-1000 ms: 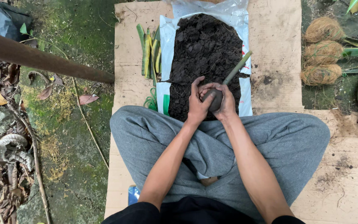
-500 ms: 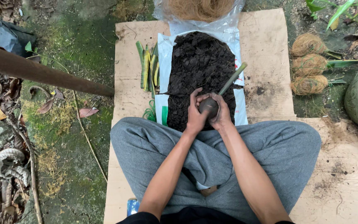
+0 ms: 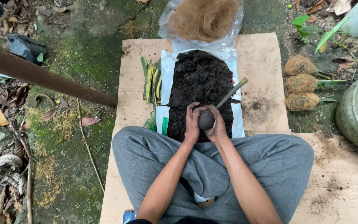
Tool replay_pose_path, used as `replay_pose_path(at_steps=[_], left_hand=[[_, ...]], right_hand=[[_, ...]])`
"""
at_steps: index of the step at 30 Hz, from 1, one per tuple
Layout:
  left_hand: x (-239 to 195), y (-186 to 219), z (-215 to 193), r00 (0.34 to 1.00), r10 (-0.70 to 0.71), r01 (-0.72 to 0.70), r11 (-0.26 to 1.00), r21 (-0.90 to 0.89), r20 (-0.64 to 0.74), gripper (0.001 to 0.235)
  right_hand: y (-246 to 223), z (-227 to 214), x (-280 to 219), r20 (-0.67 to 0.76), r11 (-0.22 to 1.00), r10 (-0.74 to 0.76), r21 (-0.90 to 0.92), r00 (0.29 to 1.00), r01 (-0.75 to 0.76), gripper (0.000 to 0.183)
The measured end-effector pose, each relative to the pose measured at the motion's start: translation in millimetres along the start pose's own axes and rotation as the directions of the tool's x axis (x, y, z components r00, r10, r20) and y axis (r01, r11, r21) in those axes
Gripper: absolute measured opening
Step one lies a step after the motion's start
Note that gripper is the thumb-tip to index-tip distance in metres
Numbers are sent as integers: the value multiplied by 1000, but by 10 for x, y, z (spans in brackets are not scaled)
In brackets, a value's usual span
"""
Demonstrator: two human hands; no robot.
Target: The person sits cross-legged and repeatedly scoops dark soil with both hands, then rolls and compresses it into a compact ball around a small green plant stem. The person continues shaping the soil ball, occasionally adding more soil and adjusting the stem's position within the ball.
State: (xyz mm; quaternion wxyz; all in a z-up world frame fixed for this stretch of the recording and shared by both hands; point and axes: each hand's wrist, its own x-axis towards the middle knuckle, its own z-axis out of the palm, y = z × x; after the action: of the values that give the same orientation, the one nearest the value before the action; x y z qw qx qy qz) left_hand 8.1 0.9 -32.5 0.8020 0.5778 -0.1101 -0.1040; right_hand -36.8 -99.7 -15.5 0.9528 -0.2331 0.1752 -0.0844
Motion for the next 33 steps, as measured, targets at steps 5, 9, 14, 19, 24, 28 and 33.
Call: replay_pose_path(at_steps=[5, 9, 14, 19, 24, 28, 33], left_hand=[[-116, 227, 94, 1000, 3, -7, 988, 157, 29, 72], [-30, 65, 39, 962, -190, 225, 959, 171, -198, 56], [38, -160, -18, 977, -172, 161, 982, -96, -125, 49], [-60, 182, 114, 996, -37, 31, 996, 79, 80, 77], [-57, 428, 180, 985, -164, 174, 932, 318, -60, 79], [36, 204, 88, 959, -191, 239, 943, 232, -210, 51], [23, -91, -10, 991, -45, 69, 979, 191, -130, 43]], right_hand=[[-13, -47, 40, 86, 995, 25, -95, 996, -17, 31], [10, 57, 8, -43, 993, 87, -76, 995, -91, 42], [51, -54, 75, -106, 988, 66, -131, 992, -80, 35], [38, -239, 128, -154, 997, -33, -79, 987, 21, 25], [-55, 50, 62, -117, 994, 15, -109, 993, -28, 46], [-108, 297, -22, -113, 984, 87, -146, 990, -103, 51], [-24, 138, 47, -106, 987, -14, -162, 994, -3, 37]])
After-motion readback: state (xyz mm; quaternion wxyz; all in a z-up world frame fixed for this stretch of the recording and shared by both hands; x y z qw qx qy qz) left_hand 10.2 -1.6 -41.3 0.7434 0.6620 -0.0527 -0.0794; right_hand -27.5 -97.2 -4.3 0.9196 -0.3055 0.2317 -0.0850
